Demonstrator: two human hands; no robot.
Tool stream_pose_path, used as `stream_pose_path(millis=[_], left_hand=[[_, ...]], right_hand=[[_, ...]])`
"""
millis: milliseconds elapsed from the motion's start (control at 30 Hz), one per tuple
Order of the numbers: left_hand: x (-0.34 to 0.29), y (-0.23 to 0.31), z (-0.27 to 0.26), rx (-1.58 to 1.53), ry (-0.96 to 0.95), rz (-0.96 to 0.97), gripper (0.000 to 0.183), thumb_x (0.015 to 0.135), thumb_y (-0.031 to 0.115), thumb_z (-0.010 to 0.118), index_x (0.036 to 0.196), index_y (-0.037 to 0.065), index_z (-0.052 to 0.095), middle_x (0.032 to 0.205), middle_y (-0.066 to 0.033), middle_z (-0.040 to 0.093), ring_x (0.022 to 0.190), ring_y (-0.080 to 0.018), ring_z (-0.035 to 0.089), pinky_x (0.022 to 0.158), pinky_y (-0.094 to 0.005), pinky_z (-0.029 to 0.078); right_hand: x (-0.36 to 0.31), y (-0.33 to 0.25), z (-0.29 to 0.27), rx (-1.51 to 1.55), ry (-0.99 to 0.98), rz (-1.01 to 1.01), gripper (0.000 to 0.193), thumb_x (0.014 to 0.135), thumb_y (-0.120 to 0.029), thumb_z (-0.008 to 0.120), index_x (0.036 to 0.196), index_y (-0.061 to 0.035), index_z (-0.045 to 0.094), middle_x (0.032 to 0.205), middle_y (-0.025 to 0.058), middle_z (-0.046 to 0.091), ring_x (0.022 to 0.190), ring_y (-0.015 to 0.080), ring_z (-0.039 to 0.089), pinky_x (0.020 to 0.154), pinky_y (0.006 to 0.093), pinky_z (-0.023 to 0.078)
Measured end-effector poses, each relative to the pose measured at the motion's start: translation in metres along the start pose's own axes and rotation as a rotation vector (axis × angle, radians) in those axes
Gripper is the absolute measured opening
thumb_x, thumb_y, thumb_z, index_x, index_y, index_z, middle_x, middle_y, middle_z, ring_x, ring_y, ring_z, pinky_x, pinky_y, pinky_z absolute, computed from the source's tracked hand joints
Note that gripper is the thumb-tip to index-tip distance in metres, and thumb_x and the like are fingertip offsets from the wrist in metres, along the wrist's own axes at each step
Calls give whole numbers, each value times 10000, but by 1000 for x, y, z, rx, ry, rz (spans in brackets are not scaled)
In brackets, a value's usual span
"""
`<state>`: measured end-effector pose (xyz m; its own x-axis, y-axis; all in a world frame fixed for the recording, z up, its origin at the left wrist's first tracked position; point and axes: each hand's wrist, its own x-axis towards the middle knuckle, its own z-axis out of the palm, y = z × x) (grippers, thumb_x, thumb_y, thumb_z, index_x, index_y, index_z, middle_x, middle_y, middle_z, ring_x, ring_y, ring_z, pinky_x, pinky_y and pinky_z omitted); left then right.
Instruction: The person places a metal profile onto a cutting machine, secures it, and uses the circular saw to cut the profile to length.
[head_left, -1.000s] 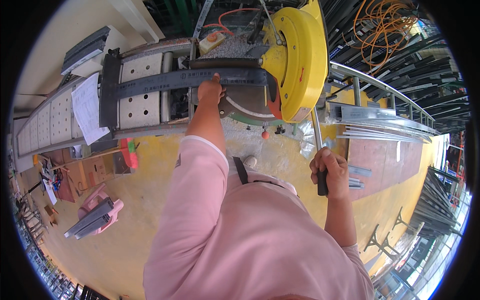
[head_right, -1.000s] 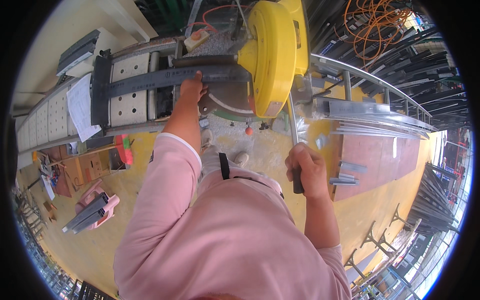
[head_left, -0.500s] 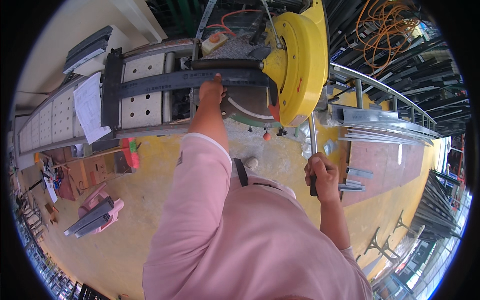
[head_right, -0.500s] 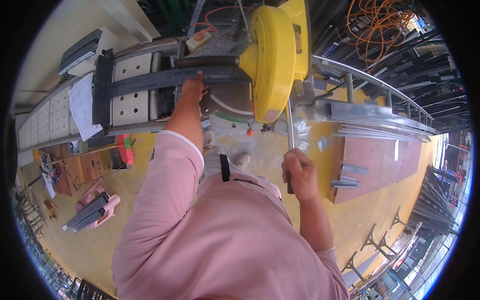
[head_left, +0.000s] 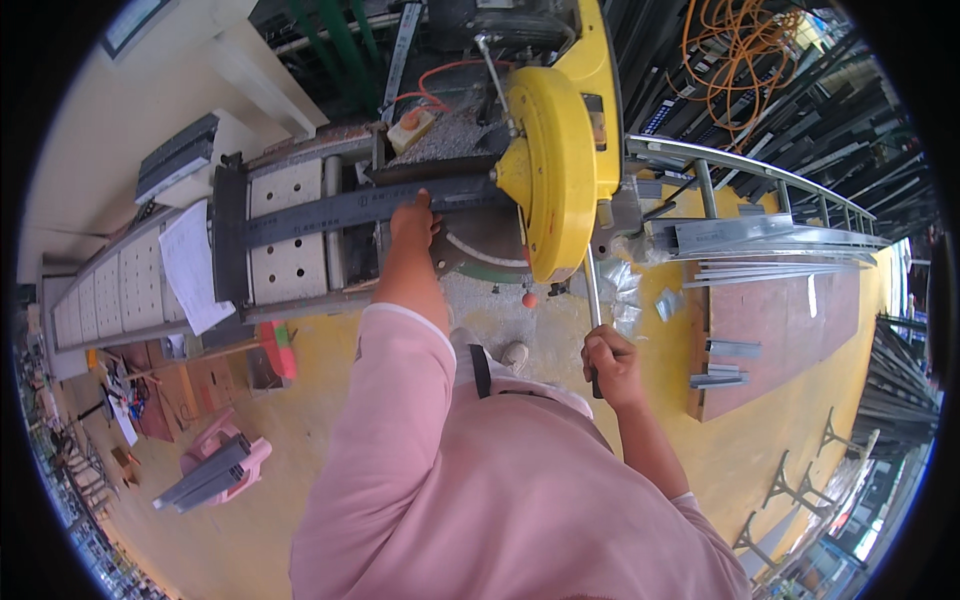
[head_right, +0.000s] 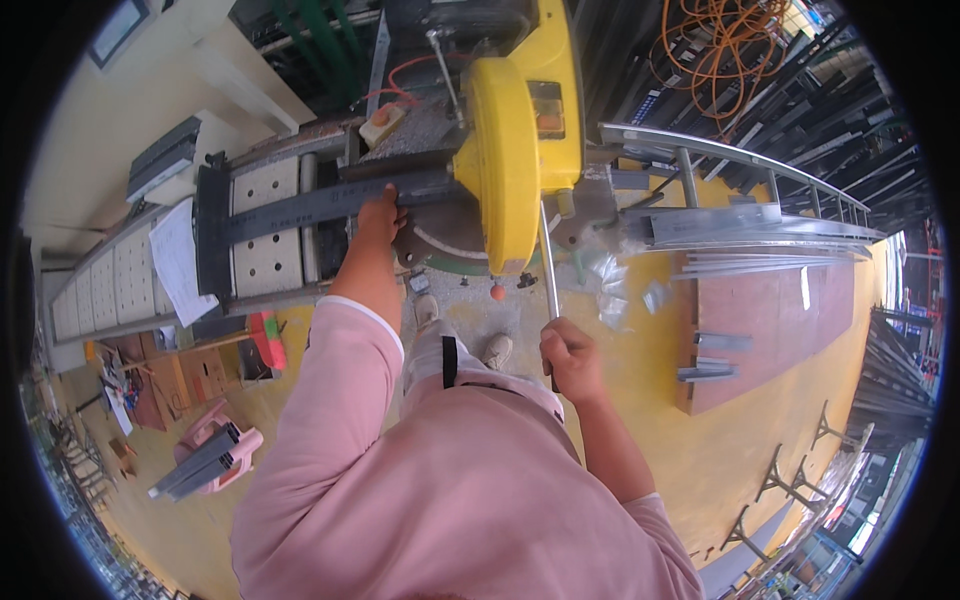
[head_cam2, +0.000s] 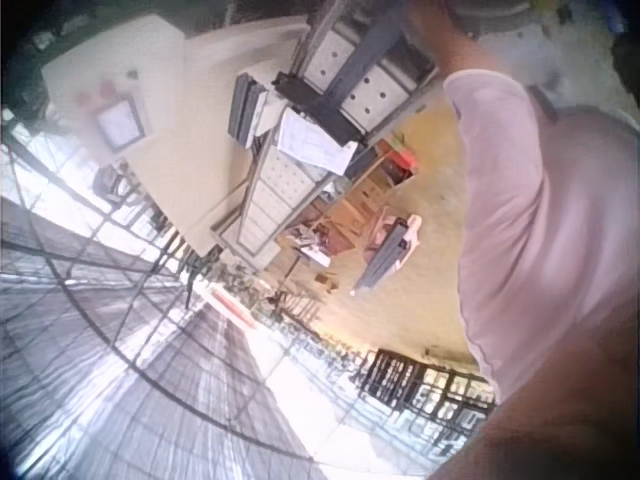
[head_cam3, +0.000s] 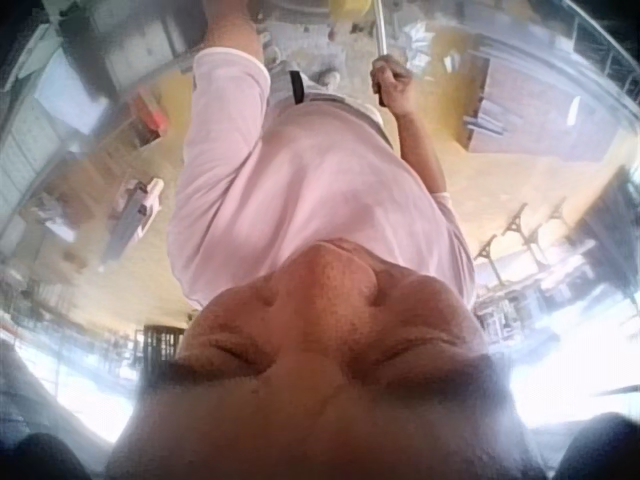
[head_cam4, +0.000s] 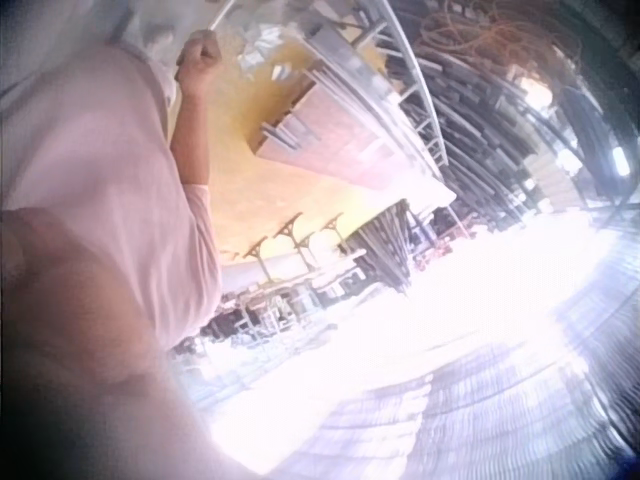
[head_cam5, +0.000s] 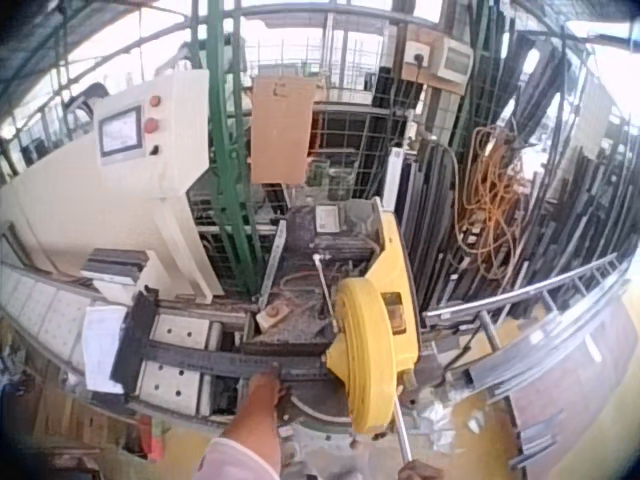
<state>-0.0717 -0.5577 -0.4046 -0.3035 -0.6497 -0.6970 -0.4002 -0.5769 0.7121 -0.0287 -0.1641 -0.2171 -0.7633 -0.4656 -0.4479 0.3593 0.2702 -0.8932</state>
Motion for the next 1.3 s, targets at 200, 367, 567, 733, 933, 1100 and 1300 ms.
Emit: stream_pose_path(millis=[200,367,567,733,933,1100,1300], left_hand=[[0,9,3,-9,1,-90,498,925,382,623,1116,-73,565,964,-175,648,731,-267,684,542,-378,568],[4,4,2,-86,-11,-60,492,928,380,619,1100,-79,574,992,-189,654,725,-282,685,560,-409,574],[2,9,-18,110,-107,-197,482,907,425,641,1054,-32,589,848,-141,678,598,-247,643,468,-366,477],[-12,22,-45,70,-80,-187,408,886,467,653,909,69,569,689,-59,617,540,-177,570,425,-307,375],[47,11,-98,-558,236,-140,275,861,320,730,970,110,590,717,-26,581,525,-143,483,419,-289,358],[28,-7,-113,-651,14,-187,244,880,286,711,997,107,596,755,5,554,591,-122,471,446,-265,353],[-97,-26,-177,-876,-174,127,315,891,272,673,1131,84,595,1085,-70,642,1028,-231,585,940,-391,470]], right_hand=[[16,51,4,-62,60,-91,220,915,-154,558,759,-1,578,728,25,513,554,103,513,500,260,421],[-26,-81,-8,-57,-129,-136,180,893,-148,556,789,-1,556,966,80,526,621,96,502,526,248,402],[-6,-235,-9,21,-128,-731,433,931,-463,516,894,-34,472,1079,202,570,535,104,443,477,185,337],[26,-307,3,-71,147,-885,366,983,-363,463,1156,-40,486,1206,186,548,593,99,470,499,205,383],[56,-295,38,-47,260,-990,665,852,-375,636,1361,-39,370,1237,150,534,705,170,611,564,272,476],[106,-136,-11,-125,323,-434,417,903,-157,607,1300,-48,544,1100,53,645,829,135,596,713,284,477],[201,49,-2,-774,297,-394,388,867,-130,568,1255,-135,589,1256,81,573,950,298,607,834,357,500]])
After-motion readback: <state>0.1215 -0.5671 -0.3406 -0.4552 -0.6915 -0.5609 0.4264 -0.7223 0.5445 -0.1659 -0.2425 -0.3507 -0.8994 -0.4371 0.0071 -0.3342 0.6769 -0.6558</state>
